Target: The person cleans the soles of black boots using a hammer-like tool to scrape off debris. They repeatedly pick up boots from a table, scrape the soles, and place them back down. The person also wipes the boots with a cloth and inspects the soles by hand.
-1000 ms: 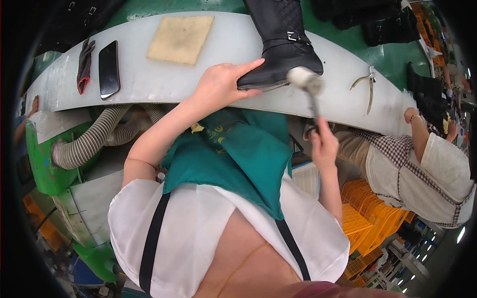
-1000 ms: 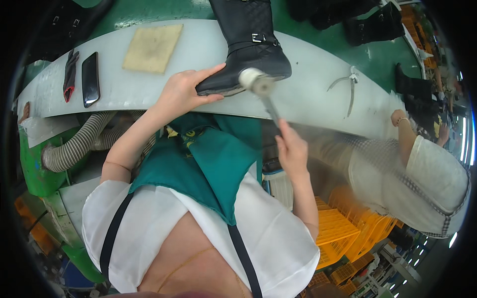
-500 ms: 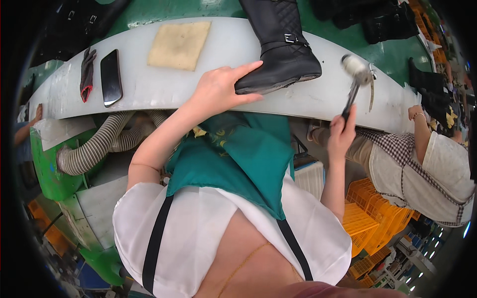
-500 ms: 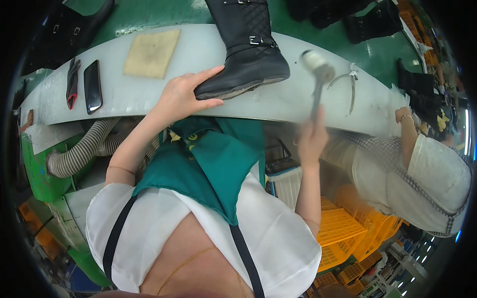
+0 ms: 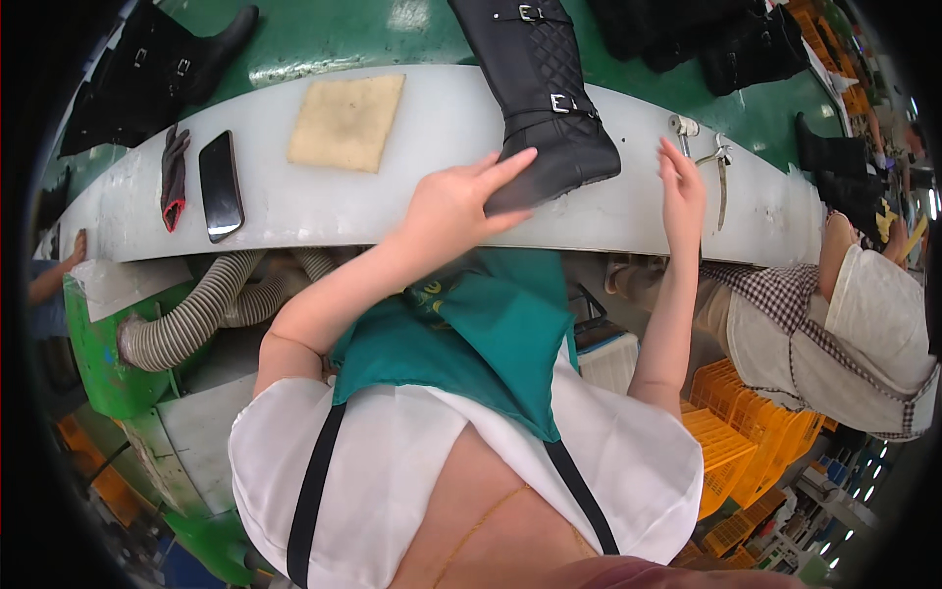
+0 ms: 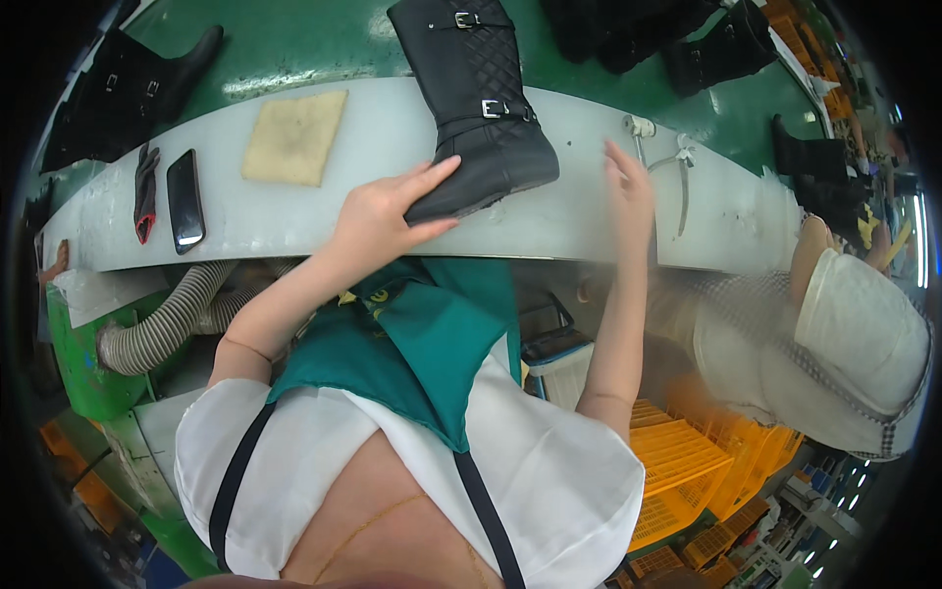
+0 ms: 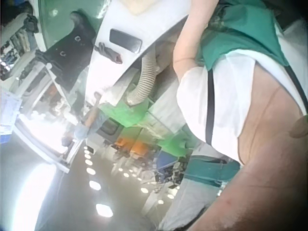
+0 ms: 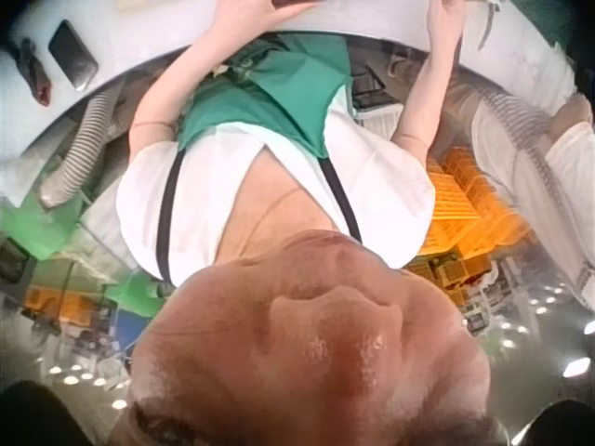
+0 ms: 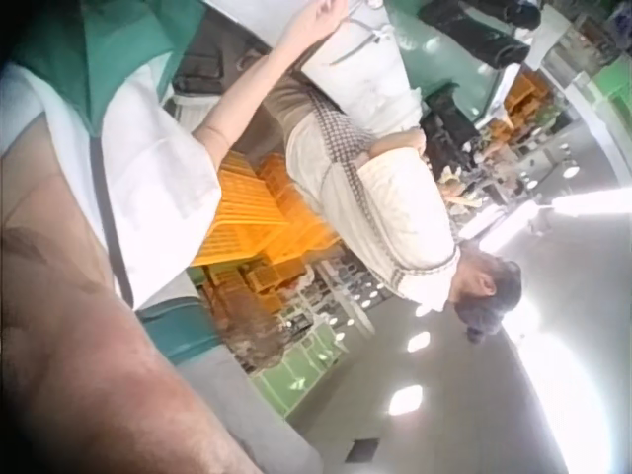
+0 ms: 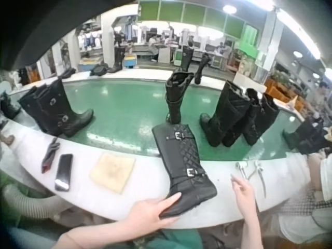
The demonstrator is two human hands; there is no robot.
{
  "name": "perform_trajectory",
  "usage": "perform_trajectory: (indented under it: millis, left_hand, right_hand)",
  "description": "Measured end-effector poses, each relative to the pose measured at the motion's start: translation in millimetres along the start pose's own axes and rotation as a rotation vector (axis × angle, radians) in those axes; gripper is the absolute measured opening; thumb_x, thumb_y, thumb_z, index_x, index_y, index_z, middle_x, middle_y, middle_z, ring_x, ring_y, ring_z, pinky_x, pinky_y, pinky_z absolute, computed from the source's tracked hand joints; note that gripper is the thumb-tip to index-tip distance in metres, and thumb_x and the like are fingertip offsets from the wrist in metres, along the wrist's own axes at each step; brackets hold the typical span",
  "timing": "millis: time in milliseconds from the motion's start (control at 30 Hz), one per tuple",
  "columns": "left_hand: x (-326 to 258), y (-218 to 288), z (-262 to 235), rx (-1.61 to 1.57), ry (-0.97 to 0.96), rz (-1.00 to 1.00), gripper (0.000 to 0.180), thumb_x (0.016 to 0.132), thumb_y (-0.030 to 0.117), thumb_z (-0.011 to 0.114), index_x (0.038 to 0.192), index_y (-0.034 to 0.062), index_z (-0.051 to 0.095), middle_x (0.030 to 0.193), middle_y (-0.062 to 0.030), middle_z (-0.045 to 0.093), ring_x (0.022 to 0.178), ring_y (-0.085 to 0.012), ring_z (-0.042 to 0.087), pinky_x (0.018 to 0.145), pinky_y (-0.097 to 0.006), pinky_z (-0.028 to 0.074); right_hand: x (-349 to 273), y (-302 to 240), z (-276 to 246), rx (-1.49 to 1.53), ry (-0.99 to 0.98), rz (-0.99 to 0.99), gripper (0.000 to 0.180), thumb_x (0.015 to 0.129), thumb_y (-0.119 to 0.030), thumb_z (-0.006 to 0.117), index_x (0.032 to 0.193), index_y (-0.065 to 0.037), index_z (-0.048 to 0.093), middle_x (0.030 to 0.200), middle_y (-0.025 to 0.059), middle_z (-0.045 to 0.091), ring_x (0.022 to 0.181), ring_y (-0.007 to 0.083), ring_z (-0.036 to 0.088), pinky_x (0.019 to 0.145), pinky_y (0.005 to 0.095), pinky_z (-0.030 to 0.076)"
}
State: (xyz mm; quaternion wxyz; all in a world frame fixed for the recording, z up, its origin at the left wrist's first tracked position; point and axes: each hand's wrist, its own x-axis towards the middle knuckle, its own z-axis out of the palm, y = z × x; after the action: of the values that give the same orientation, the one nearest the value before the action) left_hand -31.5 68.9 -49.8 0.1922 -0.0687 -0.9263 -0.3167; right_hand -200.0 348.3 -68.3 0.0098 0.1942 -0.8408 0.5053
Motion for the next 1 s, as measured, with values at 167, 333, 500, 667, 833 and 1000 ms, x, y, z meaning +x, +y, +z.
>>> perform_trajectory:
  millis: [167,333,500,667,833,1000]
  left_hand:
    - [-8.7,15.9,3.3,0.127,0.040,0.115,0.065,0.064,0.026,0.078,0.126,0.0202,0.058,0.111,-0.0218,0.060,0.075,-0.0256,0.064,0.069,-0.034,0.053]
    - [-15.7,16.9,-0.9,0.134,0.025,0.215,0.066,0.061,0.024,0.077,0.124,0.0216,0.060,0.122,-0.0186,0.056,0.087,-0.0248,0.063,0.075,-0.033,0.052]
    - [5.9,-25.8,-4.9,0.356,0.067,0.205,0.067,0.067,0.009,0.069,0.131,0.0216,0.052,0.132,-0.0152,0.050,0.115,-0.0312,0.051,0.097,-0.047,0.040]
    - [32.5,-25.5,-33.2,-0.080,-0.015,0.045,0.086,0.070,0.026,0.078,0.142,0.0121,0.033,0.146,-0.0184,0.030,0.134,-0.0398,0.030,0.108,-0.047,0.030]
    - [11.7,8.9,-19.4,-0.239,-0.066,0.112,0.095,0.068,0.041,0.079,0.138,0.0004,0.029,0.145,-0.0254,0.020,0.134,-0.0400,0.025,0.106,-0.045,0.030]
    - [13.0,14.0,-32.7,-0.828,0.255,-0.363,0.039,0.091,0.022,0.059,0.120,-0.0033,0.051,0.113,-0.0086,0.058,0.104,-0.0175,0.055,0.092,-0.030,0.042]
  right_hand:
    - [46.5,-49.6,50.7,0.418,-0.290,0.227,0.047,0.095,-0.027,0.053,0.136,-0.005,0.045,0.128,0.0134,0.054,0.112,0.0169,0.054,0.095,0.0290,0.041]
    - [64.3,-35.5,63.0,0.622,-0.254,0.423,0.046,0.090,-0.034,0.059,0.117,0.003,0.055,0.107,0.0070,0.062,0.096,0.0135,0.058,0.081,0.0262,0.045]
    - [31.3,-53.7,51.3,0.801,0.086,0.037,0.032,0.095,-0.020,0.053,0.115,0.004,0.054,0.111,0.0108,0.062,0.099,0.0191,0.061,0.085,0.0308,0.050]
    - [-5.5,-83.1,108.0,0.284,0.377,-0.173,0.034,0.086,-0.009,0.064,0.114,0.007,0.053,0.108,0.0123,0.061,0.097,0.0204,0.058,0.088,0.0325,0.045]
    - [-43.9,-103.2,150.7,0.337,0.149,-0.363,0.049,0.077,-0.019,0.073,0.114,0.001,0.049,0.118,0.0150,0.050,0.107,0.0266,0.048,0.092,0.0357,0.039]
    - [-53.8,-125.0,139.5,0.203,-0.136,-0.598,0.055,0.070,-0.005,0.072,0.120,-0.007,0.050,0.136,0.0169,0.043,0.114,0.0336,0.046,0.095,0.0399,0.039]
